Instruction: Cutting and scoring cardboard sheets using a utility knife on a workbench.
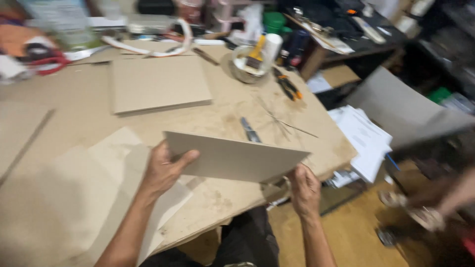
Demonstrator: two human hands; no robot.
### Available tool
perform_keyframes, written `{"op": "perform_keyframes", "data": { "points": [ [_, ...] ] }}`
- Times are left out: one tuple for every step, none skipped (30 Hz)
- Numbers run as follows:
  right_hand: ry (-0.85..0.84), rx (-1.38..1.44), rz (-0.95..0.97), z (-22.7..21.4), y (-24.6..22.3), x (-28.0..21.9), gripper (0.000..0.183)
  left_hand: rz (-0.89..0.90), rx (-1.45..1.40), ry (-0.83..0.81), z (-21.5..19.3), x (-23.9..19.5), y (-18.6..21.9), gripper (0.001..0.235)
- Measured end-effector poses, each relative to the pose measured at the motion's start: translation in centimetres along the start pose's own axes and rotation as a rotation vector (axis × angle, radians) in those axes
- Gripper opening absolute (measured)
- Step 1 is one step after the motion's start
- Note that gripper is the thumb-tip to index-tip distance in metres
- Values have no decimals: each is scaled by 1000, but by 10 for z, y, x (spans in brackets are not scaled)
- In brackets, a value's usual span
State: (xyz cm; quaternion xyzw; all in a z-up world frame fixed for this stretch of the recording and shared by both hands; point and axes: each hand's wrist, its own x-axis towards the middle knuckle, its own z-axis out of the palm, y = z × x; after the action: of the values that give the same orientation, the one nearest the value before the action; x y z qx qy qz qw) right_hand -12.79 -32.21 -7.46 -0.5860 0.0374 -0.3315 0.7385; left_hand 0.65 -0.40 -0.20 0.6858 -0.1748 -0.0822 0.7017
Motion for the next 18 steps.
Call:
{"op": "perform_keyframes", "data": {
  "points": [
    [-7, -265, 40, -9, -2, -3, 32, -6, 1, 29, -4, -1, -1, 33],
    [-39, -527, 73, -16, -2, 1, 38, -12, 1, 83, -10, -5, -2, 33],
    [-92, -506, 75, -15, -5, 0, 38, -10, 11, 138, -11, -10, 1, 33],
    [-82, -578, 64, -16, -7, 2, 38, 40, 13, 106, -10, -10, 4, 38],
    [-71, -649, 50, -19, -9, 5, 38, 89, 18, 74, -9, -9, 6, 42],
    [-94, -637, 45, -17, -10, 7, 38, 95, 25, 98, -11, -12, 11, 42],
    [-142, -550, 31, -17, -10, 11, 41, 81, -37, 44, -12, -13, 15, 37],
    [-178, -469, 18, -20, -13, 11, 44, 65, -102, -25, -9, -14, 19, 32],
    [-188, -463, 14, -13, -21, 13, 44, 71, -99, -15, -11, -14, 22, 32],
    [-215, -491, 21, -9, -30, 12, 41, 74, -87, -30, -11, -14, 23, 32],
    [-242, -519, 28, -6, -39, 11, 39, 78, -74, -45, -11, -14, 24, 33],
    [-238, -523, 30, -6, -37, 12, 39, 75, -77, -50, -13, -14, 21, 33],
    [-245, -561, 29, -6, -36, 13, 31, 85, -79, -54, -14, -12, 18, 32],
    [-244, -603, 29, -9, -36, 12, 24, 94, -82, -66, -13, -11, 14, 31],
    [-232, -612, 32, -16, -26, 17, 24, 90, -88, -79, -15, -10, 9, 31],
    [-268, -733, -14, -27, -18, 19, 18, 116, -74, -40, -14, -9, 4, 36],
    [-305, -854, -57, -39, -10, 22, 23, 141, -60, 0, -12, -7, -2, 40],
    [-268, -882, -38, -37, -9, 22, 23, 127, -79, -42, -15, -11, 0, 40]
  ]
}}
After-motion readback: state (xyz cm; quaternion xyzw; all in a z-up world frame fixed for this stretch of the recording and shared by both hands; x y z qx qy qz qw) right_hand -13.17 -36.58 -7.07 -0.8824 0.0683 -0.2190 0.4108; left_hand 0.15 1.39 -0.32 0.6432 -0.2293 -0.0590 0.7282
